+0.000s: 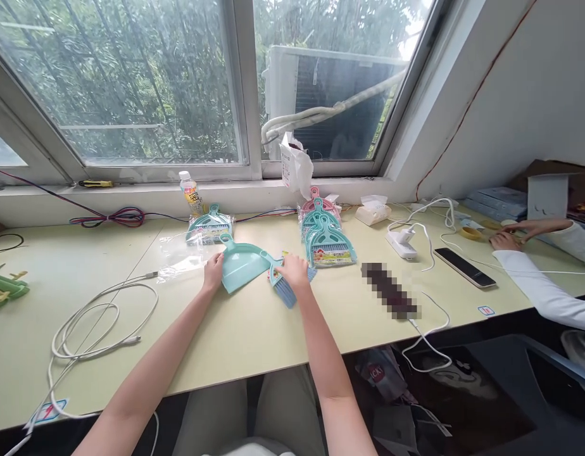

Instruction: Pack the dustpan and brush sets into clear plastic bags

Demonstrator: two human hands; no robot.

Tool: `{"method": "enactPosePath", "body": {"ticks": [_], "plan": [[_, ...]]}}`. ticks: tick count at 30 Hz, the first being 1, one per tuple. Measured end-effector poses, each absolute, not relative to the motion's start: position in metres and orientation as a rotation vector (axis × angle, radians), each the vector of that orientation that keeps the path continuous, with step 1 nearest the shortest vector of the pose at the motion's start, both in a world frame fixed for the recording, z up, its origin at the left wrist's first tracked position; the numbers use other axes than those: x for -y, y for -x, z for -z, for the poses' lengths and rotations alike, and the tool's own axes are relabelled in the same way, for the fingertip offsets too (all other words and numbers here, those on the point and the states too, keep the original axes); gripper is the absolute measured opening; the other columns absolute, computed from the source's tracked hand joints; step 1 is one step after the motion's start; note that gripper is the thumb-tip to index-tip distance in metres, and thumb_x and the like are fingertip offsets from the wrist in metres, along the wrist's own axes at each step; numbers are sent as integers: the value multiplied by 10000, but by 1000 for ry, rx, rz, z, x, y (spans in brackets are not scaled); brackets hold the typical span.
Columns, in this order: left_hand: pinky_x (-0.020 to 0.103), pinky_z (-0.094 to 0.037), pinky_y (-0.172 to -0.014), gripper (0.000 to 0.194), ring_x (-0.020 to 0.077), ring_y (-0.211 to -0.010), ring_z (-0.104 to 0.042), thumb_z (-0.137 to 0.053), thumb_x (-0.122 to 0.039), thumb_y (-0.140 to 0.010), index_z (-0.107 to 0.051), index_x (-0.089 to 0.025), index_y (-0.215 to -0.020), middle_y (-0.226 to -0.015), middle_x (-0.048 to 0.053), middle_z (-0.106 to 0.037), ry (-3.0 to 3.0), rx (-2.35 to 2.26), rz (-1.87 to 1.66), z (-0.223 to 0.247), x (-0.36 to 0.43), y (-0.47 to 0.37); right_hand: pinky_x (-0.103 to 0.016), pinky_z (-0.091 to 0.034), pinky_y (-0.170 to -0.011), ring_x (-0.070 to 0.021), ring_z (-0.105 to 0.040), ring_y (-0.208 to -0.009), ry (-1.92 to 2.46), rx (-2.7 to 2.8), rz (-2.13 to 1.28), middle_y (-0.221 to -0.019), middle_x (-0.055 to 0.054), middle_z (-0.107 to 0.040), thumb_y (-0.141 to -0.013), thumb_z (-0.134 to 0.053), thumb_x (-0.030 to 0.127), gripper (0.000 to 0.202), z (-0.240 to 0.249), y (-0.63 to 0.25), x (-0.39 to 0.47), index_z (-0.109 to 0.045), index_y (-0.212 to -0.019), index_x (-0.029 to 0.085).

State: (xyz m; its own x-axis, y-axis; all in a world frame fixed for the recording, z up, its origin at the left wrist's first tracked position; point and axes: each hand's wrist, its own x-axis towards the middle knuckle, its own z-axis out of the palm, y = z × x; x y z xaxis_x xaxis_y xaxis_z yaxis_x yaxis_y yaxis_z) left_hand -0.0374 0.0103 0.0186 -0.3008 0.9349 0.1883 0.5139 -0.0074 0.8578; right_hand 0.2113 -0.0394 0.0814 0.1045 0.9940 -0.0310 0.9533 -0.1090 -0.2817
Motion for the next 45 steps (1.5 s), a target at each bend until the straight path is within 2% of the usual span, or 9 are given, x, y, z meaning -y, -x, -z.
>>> {"method": "enactPosePath", "body": {"ticks": [9,13,18,25,29,31,33,37,45], "plan": [[348,-449,-782,338,281,-929,-646,-415,-353,-929,-684,-202,-793,-951,127,-721,-1821,-2069,-879,-24,0,35,-266,-442,-764,-236,-677,-1027,2174,1854,-303,-1063,-92,-742,-835,-652,440,298,-64,-213,29,-740,-1022,225],[336,-425,-697,319,267,-794,-643,-431,-336,-928,-659,-219,-737,-800,99,-705,-2059,-1840,-844,-19,5,25,-257,-437,-700,-207,-691,-919,1971,1819,-363,-955,-36,-753,-854,-628,528,319,-69,-209,30,-723,-1003,262],[313,-427,-685,280,222,-747,-612,-477,-306,-923,-644,-226,-713,-763,57,-664,-2353,-1432,-779,-16,14,8,-265,-442,-757,-217,-692,-926,1914,2001,-192,-946,-64,-757,-912,-599,437,269,-61,-183,36,-724,-1044,238],[365,-468,-870,176,259,-1059,-562,-578,-224,-882,-668,-221,-1033,-1100,92,-660,-2530,-1357,-963,-15,12,13,-265,-452,-781,-207,-689,-927,1931,1996,-173,-998,-65,-758,-920,-565,415,285,-47,-171,34,-723,-1078,237],[356,-479,-822,160,226,-877,-598,-507,-236,-923,-664,-215,-898,-881,59,-661,-2361,-1391,-916,-15,12,10,-262,-458,-795,-201,-686,-932,1932,1953,-268,-936,-34,-761,-874,-614,425,262,-48,-172,32,-738,-1032,256],[371,-476,-856,193,239,-921,-597,-474,-248,-943,-662,-210,-926,-889,74,-655,-2278,-1481,-1048,-16,13,9,-266,-463,-803,-204,-688,-930,1924,1941,-304,-912,-28,-761,-860,-625,425,250,-47,-170,33,-743,-1008,262],[414,-437,-981,216,269,-1120,-556,-485,-270,-944,-646,-202,-1070,-1099,117,-647,-2200,-1537,-1269,-17,10,12,-271,-466,-805,-209,-690,-929,1909,1936,-324,-902,-28,-762,-849,-632,429,244,-47,-167,34,-747,-985,262],[471,-317,-1142,456,293,-1413,-368,-537,-344,-925,-504,-185,-1351,-1502,160,-436,-1930,-1398,-1365,-14,-5,24,-274,-470,-796,-221,-694,-925,1864,1986,-384,-898,-31,-763,-811,-664,455,250,-49,-161,39,-755,-951,269],[412,-457,-1031,492,262,-1250,-570,-550,-445,-896,-558,-197,-1321,-1380,148,-591,-1625,-1102,-1194,-7,-19,34,-279,-469,-790,-223,-692,-936,1969,1872,-291,-920,-50,-760,-840,-639,472,257,-62,-169,38,-733,-954,261]]}}
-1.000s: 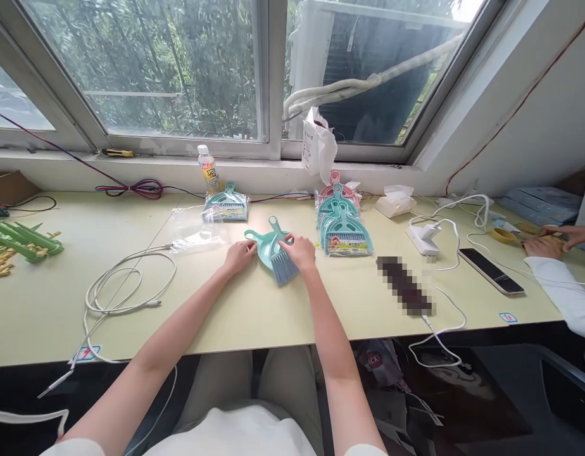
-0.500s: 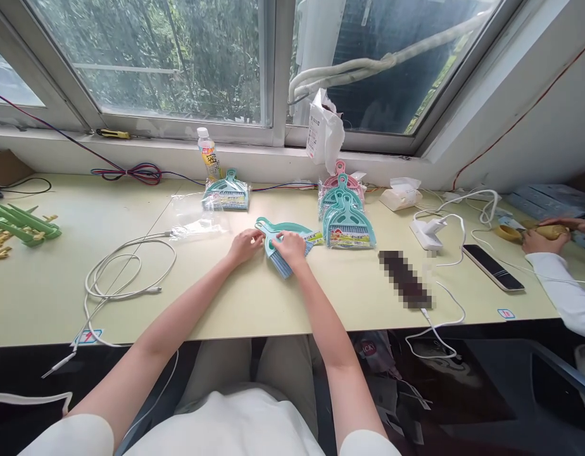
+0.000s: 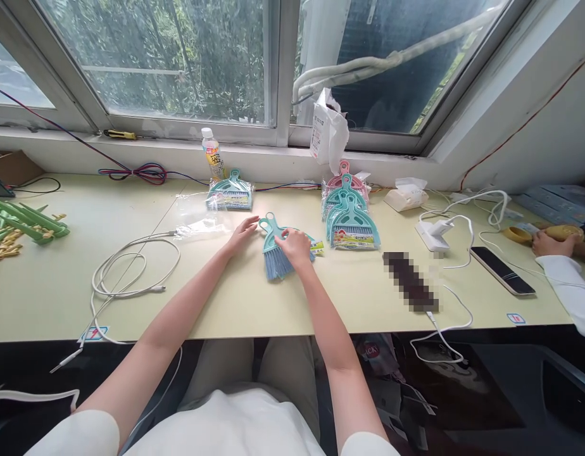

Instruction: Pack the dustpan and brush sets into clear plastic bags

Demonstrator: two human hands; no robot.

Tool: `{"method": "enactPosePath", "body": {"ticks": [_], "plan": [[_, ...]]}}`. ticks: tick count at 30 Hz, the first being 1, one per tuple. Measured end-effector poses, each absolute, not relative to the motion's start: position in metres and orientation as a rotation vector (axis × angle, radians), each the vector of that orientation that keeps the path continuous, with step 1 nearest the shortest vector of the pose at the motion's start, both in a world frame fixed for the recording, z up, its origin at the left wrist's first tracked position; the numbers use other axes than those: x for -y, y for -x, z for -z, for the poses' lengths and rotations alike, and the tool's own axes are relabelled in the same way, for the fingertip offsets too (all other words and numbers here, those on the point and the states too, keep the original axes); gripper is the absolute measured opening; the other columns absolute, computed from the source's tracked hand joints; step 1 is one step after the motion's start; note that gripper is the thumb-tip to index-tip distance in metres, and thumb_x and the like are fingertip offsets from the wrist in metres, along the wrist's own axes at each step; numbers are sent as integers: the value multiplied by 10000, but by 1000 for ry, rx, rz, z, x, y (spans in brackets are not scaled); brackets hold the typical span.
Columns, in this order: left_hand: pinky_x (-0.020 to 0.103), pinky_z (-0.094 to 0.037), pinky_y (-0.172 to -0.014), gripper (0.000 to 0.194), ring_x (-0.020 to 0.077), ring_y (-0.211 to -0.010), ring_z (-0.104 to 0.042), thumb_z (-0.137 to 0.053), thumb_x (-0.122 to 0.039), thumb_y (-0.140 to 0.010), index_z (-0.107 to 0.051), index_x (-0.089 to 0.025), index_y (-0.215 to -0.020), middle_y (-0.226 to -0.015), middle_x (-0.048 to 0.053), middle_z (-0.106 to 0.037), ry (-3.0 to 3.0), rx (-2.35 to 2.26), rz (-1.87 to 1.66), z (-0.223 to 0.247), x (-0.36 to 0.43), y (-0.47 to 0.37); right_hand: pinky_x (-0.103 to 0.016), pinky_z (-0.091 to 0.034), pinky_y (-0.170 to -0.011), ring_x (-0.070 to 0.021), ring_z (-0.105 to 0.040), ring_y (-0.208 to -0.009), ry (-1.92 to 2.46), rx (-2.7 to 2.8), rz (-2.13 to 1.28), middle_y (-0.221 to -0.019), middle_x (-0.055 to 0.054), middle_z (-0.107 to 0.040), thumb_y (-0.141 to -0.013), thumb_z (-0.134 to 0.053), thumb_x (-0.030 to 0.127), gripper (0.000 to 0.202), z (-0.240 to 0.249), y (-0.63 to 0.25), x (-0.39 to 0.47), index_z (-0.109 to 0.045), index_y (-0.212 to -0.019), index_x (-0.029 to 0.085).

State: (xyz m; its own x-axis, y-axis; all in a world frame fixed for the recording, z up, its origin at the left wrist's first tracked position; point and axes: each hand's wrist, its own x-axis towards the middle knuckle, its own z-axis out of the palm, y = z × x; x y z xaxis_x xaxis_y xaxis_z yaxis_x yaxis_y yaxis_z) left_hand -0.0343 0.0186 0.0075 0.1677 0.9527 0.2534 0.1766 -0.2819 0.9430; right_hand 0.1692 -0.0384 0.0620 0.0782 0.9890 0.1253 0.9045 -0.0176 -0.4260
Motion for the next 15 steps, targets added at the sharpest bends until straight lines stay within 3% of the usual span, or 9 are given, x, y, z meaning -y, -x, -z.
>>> {"method": "enactPosePath", "body": {"ticks": [4,11,15], "plan": [[426,-489,-974,528,254,-1092,-651,-609,-490,-855,-603,-160,-1267,-1169,151,-691,-1650,-1068,-1169,-3,-18,30,-280,-458,-779,-221,-689,-936,1986,1913,-254,-940,-49,-760,-844,-627,451,245,-60,-173,35,-735,-956,261],[409,-542,-875,663,238,-947,-705,-695,-464,-822,-517,-183,-1395,-1134,146,-689,-1608,-967,-1104,-3,-15,30,-264,-440,-739,-204,-685,-893,1930,2085,-329,-889,-13,-761,-808,-657,406,208,-63,-184,38,-755,-924,264],[368,-577,-802,594,215,-922,-671,-780,-420,-736,-650,-199,-1272,-1158,125,-653,-1824,-930,-1041,-3,-11,28,-262,-434,-727,-201,-677,-887,1891,2088,-349,-882,-4,-759,-824,-660,399,199,-63,-189,37,-757,-936,267]]}}
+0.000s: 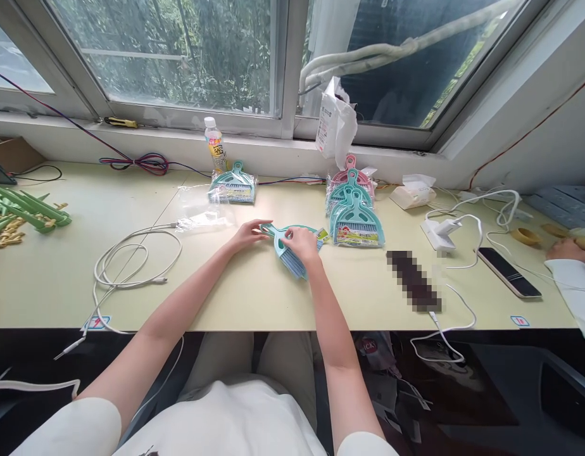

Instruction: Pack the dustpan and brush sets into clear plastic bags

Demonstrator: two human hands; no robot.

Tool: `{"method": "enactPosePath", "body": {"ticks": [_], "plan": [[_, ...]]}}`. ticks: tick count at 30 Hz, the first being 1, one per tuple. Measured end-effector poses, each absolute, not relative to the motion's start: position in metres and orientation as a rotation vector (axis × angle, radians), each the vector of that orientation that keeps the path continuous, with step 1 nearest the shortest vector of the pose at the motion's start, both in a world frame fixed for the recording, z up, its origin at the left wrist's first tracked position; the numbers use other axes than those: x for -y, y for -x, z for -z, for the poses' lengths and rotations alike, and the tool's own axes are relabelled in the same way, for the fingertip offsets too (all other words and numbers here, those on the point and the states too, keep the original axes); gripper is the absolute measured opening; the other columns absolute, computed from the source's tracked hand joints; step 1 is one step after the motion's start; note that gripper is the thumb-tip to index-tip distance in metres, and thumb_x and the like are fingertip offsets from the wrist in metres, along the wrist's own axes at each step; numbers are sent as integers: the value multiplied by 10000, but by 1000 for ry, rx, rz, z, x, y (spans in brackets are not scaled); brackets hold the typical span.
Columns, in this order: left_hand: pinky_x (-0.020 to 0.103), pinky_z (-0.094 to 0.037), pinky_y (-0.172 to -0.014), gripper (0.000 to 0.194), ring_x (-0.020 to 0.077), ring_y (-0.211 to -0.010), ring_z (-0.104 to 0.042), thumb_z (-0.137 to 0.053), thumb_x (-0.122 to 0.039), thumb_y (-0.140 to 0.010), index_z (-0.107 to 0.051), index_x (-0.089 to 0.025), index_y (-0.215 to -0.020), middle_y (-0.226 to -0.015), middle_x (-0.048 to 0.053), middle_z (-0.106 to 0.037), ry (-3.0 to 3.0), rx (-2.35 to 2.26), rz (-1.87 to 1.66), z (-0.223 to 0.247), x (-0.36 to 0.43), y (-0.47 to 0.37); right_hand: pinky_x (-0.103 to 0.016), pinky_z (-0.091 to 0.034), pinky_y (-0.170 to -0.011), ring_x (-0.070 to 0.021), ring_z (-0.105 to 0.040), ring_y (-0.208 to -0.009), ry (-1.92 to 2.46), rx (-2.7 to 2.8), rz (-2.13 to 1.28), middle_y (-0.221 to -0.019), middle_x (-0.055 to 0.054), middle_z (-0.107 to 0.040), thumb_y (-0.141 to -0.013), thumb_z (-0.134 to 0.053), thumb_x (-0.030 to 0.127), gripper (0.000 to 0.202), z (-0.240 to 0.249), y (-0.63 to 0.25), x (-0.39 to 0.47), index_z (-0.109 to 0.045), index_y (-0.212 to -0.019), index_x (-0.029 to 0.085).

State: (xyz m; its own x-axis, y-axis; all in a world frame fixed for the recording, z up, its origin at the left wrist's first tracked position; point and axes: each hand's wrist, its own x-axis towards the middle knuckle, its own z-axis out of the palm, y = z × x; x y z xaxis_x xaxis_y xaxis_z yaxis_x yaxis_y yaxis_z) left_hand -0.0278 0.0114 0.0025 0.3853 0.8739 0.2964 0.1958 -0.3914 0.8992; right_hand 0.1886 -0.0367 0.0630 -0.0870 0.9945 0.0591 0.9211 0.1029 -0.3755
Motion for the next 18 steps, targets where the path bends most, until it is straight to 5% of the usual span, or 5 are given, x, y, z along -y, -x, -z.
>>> {"method": "enactPosePath", "body": {"ticks": [7,18], "plan": [[355,-565,-850,364,180,-888,-670,-686,-250,-842,-701,-237,-1205,-1143,94,-626,-2159,-1132,-1091,2,-8,23,-264,-436,-726,-197,-666,-885,1799,2111,-328,-910,-1,-759,-857,-658,363,167,-63,-189,36,-771,-938,271],[347,-543,-922,468,187,-1003,-670,-620,-221,-920,-565,-284,-1381,-1173,86,-605,-2491,-1096,-1095,2,-7,25,-271,-436,-757,-208,-650,-951,1825,2214,-82,-1008,-47,-746,-895,-639,332,169,-69,-193,40,-781,-962,270]]}}
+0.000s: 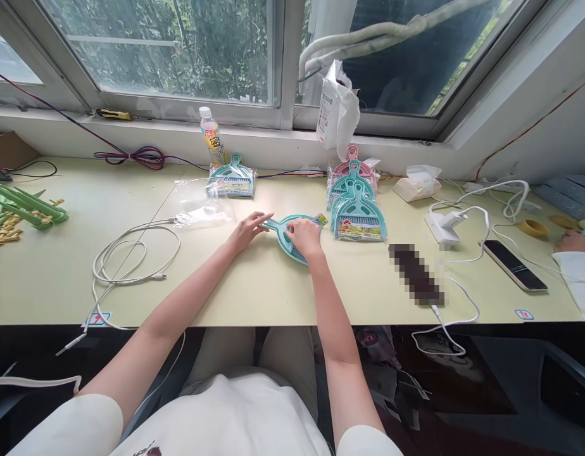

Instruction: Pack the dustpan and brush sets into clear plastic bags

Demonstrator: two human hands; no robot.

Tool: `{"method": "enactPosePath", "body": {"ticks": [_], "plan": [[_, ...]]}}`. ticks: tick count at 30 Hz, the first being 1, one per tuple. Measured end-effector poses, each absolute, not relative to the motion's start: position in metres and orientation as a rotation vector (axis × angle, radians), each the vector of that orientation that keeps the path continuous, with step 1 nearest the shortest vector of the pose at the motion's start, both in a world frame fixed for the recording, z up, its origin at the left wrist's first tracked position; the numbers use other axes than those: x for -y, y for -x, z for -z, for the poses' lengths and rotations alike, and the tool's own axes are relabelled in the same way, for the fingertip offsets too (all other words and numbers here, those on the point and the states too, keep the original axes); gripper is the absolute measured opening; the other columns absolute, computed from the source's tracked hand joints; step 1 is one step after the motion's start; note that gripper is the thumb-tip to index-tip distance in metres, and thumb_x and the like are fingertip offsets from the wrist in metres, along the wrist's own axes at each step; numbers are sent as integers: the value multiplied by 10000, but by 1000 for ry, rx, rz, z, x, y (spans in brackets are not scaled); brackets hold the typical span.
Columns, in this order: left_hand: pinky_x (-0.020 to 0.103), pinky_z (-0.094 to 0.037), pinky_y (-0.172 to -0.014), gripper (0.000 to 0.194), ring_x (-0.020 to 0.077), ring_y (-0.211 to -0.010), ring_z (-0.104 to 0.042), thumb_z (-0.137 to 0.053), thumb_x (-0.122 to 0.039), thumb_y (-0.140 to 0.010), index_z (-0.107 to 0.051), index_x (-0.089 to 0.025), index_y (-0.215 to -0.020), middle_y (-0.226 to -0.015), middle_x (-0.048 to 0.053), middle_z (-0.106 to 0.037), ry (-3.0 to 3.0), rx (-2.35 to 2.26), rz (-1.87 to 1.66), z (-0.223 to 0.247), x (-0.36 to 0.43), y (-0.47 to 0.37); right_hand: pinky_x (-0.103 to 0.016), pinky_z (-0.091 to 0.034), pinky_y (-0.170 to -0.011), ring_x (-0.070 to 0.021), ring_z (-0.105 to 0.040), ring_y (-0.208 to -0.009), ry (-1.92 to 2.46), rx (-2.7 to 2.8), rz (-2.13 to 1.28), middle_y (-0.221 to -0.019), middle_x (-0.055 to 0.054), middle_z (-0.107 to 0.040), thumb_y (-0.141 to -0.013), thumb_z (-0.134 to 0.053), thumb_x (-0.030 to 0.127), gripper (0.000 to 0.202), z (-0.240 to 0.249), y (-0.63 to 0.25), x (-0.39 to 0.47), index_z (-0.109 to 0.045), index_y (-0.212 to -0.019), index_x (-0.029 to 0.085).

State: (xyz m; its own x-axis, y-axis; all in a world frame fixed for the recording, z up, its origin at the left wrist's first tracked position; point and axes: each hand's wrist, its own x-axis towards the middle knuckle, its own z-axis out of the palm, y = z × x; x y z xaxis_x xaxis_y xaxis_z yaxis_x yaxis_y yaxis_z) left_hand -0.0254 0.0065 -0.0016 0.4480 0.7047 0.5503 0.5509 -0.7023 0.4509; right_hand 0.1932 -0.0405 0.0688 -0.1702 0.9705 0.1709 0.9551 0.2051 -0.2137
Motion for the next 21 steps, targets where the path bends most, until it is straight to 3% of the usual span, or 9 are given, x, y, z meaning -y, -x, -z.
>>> {"method": "enactPosePath", "body": {"ticks": [8,16,21], "plan": [[370,-569,-935,352,220,-1093,-680,-556,-258,-960,-623,-258,-1306,-1420,137,-553,-2595,-1154,-1135,5,-7,28,-276,-463,-780,-204,-673,-934,1777,2176,-154,-1008,-26,-763,-885,-671,357,164,-61,-193,35,-785,-965,271],[398,-557,-940,358,264,-1145,-667,-490,-107,-949,-636,-170,-1270,-1377,166,-600,-2748,-1215,-919,1,0,30,-279,-475,-770,-212,-691,-933,1813,2131,-285,-964,-17,-777,-854,-716,364,160,-62,-195,29,-785,-960,266],[418,-522,-993,345,272,-1175,-649,-499,-85,-920,-666,-175,-1208,-1369,155,-609,-2606,-1187,-863,-1,-1,30,-283,-469,-764,-221,-687,-928,1829,2231,-277,-957,-37,-776,-844,-723,341,130,-59,-190,24,-788,-921,259]]}}
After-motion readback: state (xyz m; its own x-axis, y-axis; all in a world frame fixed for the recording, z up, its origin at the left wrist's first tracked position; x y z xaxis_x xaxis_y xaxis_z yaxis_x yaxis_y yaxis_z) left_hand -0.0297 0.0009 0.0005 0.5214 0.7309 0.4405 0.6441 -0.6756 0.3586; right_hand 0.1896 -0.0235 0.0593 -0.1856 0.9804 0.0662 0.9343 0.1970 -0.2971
